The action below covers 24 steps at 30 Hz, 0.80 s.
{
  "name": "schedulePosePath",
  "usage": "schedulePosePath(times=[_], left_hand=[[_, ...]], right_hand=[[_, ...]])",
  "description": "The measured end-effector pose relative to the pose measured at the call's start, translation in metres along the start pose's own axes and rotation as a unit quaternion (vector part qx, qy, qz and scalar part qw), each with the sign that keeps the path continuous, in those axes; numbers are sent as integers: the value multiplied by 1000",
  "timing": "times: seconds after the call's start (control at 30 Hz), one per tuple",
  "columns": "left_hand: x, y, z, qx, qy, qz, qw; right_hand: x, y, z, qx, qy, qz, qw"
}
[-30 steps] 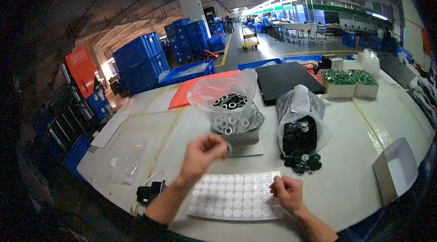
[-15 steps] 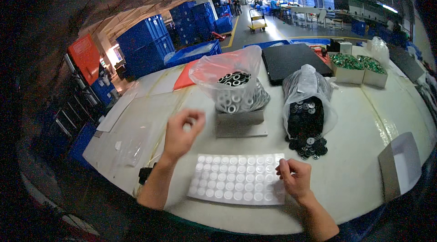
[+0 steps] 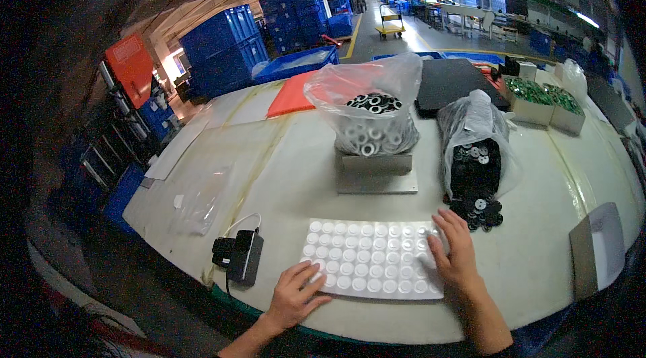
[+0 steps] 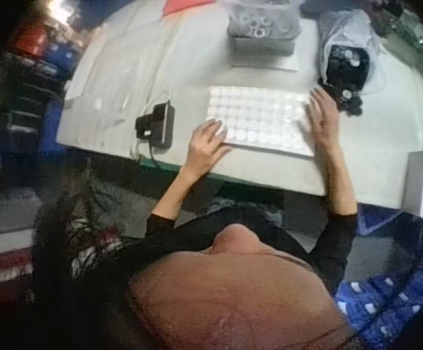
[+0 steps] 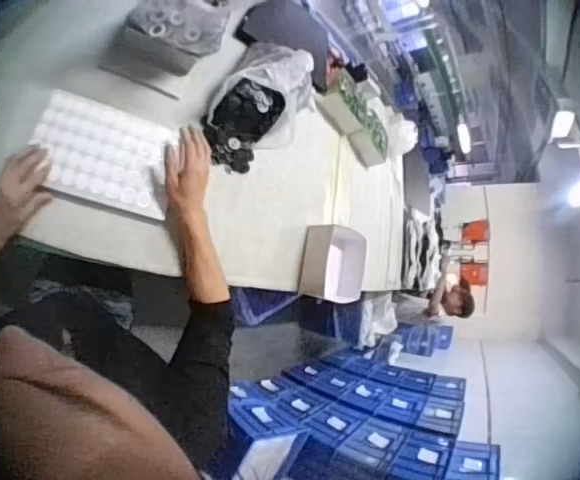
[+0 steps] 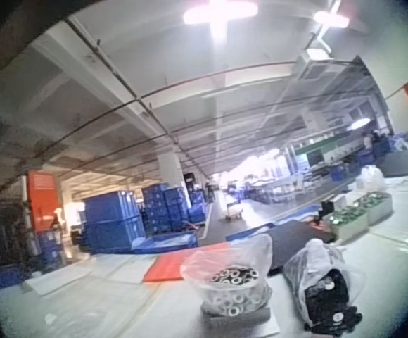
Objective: Assemble small mechanical components by placing black rings into a white tray and pressing white cylinders into them.
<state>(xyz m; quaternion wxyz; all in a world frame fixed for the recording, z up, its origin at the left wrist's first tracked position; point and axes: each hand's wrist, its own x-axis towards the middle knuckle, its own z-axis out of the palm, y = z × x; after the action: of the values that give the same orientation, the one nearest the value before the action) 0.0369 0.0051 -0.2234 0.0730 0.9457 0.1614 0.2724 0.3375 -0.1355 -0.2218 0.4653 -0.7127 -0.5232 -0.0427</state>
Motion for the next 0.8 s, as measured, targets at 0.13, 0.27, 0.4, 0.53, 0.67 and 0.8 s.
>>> schedulePosePath(times=[0.13,0.27,0.4,0.53,0.67,0.8], left_hand=[[-3,-6,7,37,12,21,999],[0,-9,5,59,7,31,998],[6,-7,3,85,19,19,996],[23,29,8,-56,-24,45,997],[52,84,45,-109,-11,202,973],[77,109,84,-64,-35,258,963]], right_hand=[[-1,26,11,6,-19,31,999],[2,23,10,-51,-67,30,996],[-3,31,8,3,-51,59,997],[-3,36,9,124,7,156,980],[3,44,16,220,15,183,958],[-1,47,14,217,9,169,961]])
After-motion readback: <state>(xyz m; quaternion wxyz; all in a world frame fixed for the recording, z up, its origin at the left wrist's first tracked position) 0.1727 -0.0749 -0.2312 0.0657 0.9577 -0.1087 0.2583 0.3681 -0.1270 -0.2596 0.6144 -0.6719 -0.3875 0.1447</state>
